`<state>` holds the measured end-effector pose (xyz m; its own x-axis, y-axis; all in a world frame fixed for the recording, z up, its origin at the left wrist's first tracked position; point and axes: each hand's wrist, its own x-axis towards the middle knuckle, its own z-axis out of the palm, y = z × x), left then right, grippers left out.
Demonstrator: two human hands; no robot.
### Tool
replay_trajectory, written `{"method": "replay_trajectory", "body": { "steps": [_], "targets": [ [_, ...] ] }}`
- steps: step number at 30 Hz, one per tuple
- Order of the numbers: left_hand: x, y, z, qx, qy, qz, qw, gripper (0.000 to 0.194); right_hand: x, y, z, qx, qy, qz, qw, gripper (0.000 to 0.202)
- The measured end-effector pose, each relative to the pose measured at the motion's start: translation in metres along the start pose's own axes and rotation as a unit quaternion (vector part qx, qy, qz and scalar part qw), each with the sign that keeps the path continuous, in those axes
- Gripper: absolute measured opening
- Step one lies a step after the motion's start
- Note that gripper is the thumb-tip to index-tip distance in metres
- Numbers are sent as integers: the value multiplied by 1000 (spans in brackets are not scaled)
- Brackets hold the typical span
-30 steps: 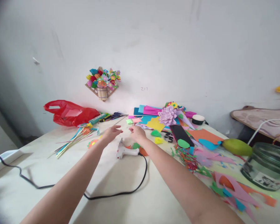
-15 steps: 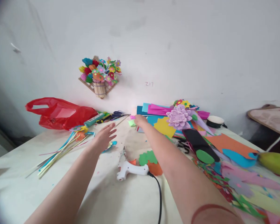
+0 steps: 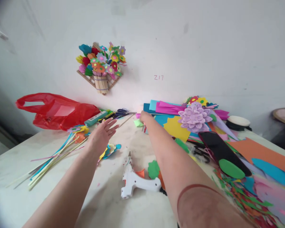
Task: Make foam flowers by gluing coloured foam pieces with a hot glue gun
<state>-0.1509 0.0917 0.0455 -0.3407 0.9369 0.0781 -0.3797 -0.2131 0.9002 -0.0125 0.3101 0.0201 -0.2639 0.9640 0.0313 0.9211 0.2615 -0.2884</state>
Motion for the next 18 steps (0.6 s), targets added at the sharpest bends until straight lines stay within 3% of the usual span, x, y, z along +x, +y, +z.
{"method": "replay_trajectory", "body": {
  "steps": [8, 14, 18],
  "targets": [
    [1, -14, 2, 9, -42, -30, 999, 38, 18, -4, 1, -78, -21, -64, 995, 67],
    [1, -15, 0, 23, -50, -34, 998, 35, 17, -9, -2, -118, -59, -91, 987, 55],
    [-2, -14, 2, 29, -52, -42, 997, 34, 12, -10, 2, -109, -49, -100, 988, 56]
  ]
}}
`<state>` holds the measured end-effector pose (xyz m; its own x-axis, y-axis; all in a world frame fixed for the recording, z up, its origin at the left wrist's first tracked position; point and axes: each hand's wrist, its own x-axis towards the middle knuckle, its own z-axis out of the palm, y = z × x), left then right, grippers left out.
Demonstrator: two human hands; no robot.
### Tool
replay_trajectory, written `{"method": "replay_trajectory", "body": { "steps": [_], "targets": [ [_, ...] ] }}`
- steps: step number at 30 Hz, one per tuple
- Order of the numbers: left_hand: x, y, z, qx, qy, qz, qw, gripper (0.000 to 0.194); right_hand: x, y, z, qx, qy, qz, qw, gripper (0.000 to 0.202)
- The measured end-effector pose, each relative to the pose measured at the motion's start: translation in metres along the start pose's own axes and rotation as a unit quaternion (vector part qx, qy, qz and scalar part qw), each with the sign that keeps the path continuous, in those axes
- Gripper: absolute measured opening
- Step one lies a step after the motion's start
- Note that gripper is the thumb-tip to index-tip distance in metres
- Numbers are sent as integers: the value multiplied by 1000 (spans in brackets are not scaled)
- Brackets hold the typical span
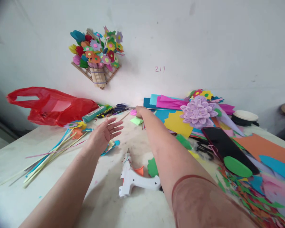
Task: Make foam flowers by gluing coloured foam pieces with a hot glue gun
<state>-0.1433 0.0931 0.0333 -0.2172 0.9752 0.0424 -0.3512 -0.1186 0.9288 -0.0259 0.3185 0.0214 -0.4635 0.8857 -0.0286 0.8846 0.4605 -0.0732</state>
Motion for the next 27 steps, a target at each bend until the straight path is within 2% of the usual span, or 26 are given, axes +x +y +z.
{"method": "replay_trajectory", "body": {
  "steps": [2, 6, 9, 12, 16, 20, 23, 27],
  "targets": [
    [-1, 0, 1, 2, -4, -2, 1000, 34, -2, -1, -3, -8, 31, -1, 999, 58],
    [0, -1, -1, 20, -17, 16, 1000, 36, -14, 0, -23, -19, 140, -16, 990, 57],
    [-1, -3, 1, 38, -38, 32, 998, 37, -39, 4, -43, 12, 155, -25, 988, 56],
    [-7, -2, 11, 32, -54, 27, 998, 36, -82, 6, -59, 66, 179, -87, 978, 57],
    [-26, 2, 37, -6, -59, -16, 998, 42, -157, 4, -67, 119, 188, -226, 948, 62],
    [-49, 3, 63, -3, -160, -35, 986, 35, -228, -1, -65, 142, 184, -319, 919, 67],
    [-67, 1, 75, 25, -210, -35, 977, 30, -264, 2, -66, 205, 188, -329, 902, 64],
    [-88, -8, 84, 31, -203, -19, 979, 31, -291, 15, -67, 351, 156, -283, 879, 50]
  ]
}}
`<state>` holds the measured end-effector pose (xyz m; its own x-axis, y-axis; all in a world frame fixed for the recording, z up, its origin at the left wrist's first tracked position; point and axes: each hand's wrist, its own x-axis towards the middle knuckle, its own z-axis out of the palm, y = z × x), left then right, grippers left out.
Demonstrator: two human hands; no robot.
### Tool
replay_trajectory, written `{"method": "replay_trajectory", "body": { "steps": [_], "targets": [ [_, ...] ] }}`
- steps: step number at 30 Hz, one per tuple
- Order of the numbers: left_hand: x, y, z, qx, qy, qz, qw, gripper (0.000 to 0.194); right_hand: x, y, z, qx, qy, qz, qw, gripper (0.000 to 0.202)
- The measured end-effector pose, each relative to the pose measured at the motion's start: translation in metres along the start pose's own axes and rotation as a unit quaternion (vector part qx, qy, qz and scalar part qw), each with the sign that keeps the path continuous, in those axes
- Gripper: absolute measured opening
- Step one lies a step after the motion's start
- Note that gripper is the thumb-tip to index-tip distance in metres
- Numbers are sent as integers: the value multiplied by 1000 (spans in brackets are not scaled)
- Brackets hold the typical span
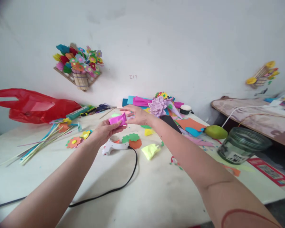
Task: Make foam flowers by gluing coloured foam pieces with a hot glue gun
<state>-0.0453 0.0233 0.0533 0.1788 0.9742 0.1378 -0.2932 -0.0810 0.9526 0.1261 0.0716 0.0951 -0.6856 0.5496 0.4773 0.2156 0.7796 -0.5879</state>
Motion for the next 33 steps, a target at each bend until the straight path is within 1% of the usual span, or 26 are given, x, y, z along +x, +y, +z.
{"method": "replay_trajectory", "body": {
  "steps": [2, 4, 6, 9, 11, 13, 16, 21, 23, 25, 29, 33],
  "targets": [
    [-7, -5, 7, 0, 9, 10, 1000, 32, -11, 2, -3, 73, 10, 54, 996, 43],
    [-13, -9, 12, -2, 7, 21, 1000, 32, -23, 4, -2, 133, 16, 108, 985, 39],
    [-19, -12, 17, 3, 3, 26, 1000, 33, -34, 4, 4, 171, 12, 133, 976, 35],
    [-27, -12, 23, 17, 17, 29, 999, 33, -46, 1, 15, 203, 24, 124, 971, 32],
    [-31, -14, 26, 26, 20, 34, 999, 33, -52, -2, 21, 214, 46, 119, 968, 30],
    [-34, -16, 29, 36, 15, 40, 998, 35, -55, -3, 26, 214, 67, 129, 966, 28],
    [-38, -22, 35, 58, 20, 43, 997, 38, -58, -1, 32, 194, 94, 150, 965, 26],
    [-43, -30, 44, 95, 59, 46, 993, 37, -62, 3, 37, 123, 150, 135, 972, 28],
    [-46, -30, 48, 98, 72, 50, 991, 37, -64, 3, 38, 116, 176, 133, 968, 29],
    [-49, -29, 52, 86, 75, 66, 991, 39, -66, 2, 38, 130, 190, 138, 963, 30],
    [-57, -25, 57, 60, 60, 98, 992, 43, -69, 0, 40, 182, 197, 161, 950, 32],
    [-59, -26, 54, 61, 57, 95, 992, 40, -69, -3, 44, 247, 163, 168, 940, 31]
  ]
}}
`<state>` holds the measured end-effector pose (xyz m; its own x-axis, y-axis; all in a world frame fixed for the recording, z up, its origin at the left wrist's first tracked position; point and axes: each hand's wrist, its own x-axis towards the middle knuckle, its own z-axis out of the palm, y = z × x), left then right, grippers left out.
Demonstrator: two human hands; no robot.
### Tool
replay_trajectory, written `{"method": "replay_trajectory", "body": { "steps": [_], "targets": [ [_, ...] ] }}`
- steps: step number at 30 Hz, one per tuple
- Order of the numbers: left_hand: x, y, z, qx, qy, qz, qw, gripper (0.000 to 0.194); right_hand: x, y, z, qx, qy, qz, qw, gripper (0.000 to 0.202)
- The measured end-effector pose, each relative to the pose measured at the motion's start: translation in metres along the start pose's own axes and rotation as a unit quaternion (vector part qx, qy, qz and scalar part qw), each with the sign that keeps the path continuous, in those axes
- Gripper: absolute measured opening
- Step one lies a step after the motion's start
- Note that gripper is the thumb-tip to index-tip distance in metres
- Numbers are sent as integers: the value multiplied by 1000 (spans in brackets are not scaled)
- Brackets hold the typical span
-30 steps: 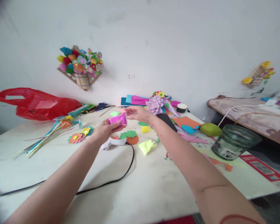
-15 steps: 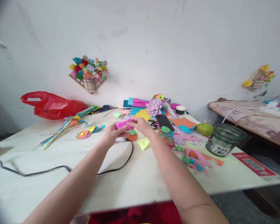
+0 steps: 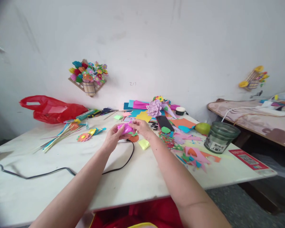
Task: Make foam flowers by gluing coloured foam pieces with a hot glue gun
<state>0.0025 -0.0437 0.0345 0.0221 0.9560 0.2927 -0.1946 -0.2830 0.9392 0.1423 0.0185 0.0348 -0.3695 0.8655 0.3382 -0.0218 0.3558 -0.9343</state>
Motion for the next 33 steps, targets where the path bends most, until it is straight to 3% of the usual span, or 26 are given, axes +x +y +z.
{"method": "replay_trajectory", "body": {
  "steps": [4, 9, 14, 18, 28, 31, 33],
  "targets": [
    [0, -4, -4, 3, 1, -10, 1000, 36, -3, -1, 6, 10, -17, -6, 1000, 31],
    [0, -7, -6, -11, 11, -4, 1000, 36, -2, 3, 9, -17, 45, -39, 998, 30],
    [5, -13, -12, -54, -15, -17, 998, 40, 2, 12, 8, -23, 101, -69, 992, 32],
    [8, -17, -18, -69, -39, -45, 996, 46, 2, 15, 6, -65, 102, -97, 988, 35],
    [16, -28, -21, 104, 34, -61, 992, 34, 6, 22, 4, -274, 145, -139, 941, 32],
    [18, -31, -23, 251, 67, -20, 966, 34, 6, 22, 5, -349, 147, -147, 914, 32],
    [19, -31, -24, 369, 93, 43, 924, 35, 4, 21, 6, -401, 153, -150, 891, 32]
  ]
}}
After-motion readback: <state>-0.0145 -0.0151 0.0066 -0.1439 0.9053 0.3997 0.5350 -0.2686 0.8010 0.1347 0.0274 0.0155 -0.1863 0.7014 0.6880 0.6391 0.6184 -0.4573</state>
